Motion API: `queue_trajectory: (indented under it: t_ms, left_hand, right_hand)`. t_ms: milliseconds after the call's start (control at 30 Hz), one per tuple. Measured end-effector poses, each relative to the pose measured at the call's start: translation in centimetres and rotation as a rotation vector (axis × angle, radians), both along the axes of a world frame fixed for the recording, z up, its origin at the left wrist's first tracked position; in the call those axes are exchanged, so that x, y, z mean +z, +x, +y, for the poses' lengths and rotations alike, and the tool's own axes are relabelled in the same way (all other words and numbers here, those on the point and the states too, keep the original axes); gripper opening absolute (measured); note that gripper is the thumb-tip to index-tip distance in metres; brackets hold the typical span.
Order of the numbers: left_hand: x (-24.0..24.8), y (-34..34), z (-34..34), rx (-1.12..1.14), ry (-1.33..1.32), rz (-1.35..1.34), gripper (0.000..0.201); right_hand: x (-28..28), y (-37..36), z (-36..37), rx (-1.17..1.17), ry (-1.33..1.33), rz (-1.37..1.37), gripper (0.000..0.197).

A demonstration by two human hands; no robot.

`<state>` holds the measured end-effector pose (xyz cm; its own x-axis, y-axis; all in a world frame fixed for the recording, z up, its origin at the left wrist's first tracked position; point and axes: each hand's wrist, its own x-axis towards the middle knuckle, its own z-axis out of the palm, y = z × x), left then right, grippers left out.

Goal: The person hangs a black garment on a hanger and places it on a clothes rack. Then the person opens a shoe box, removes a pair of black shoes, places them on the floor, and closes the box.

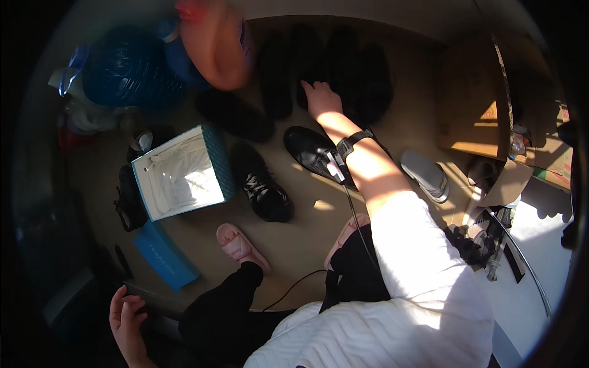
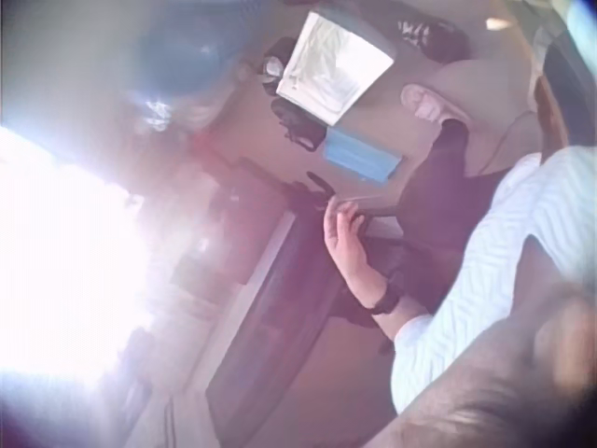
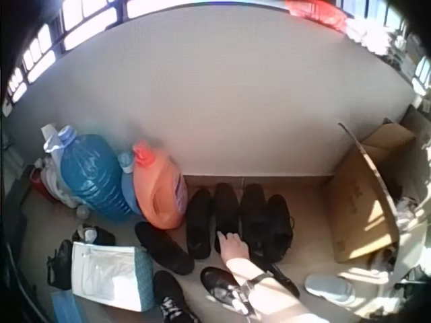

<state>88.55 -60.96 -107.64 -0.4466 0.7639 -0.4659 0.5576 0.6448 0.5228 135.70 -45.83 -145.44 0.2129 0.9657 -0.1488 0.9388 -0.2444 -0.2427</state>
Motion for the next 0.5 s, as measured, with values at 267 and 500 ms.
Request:
queue_trajectory:
  t_ms: [267,500]
  left_hand:
    - [-13.2,15.7,3.5,-0.408,-0.048,-0.987,0.036]
    - [-18.9,15.3,6.8,-0.25,-0.149,-0.89,0.03]
  right_hand:
    - [1.7,4.1,-2.4,0.069,0.127,0.161,0.037]
    - [1.9,8.2,-9.0,-0.564,0.01,0.023,0.043]
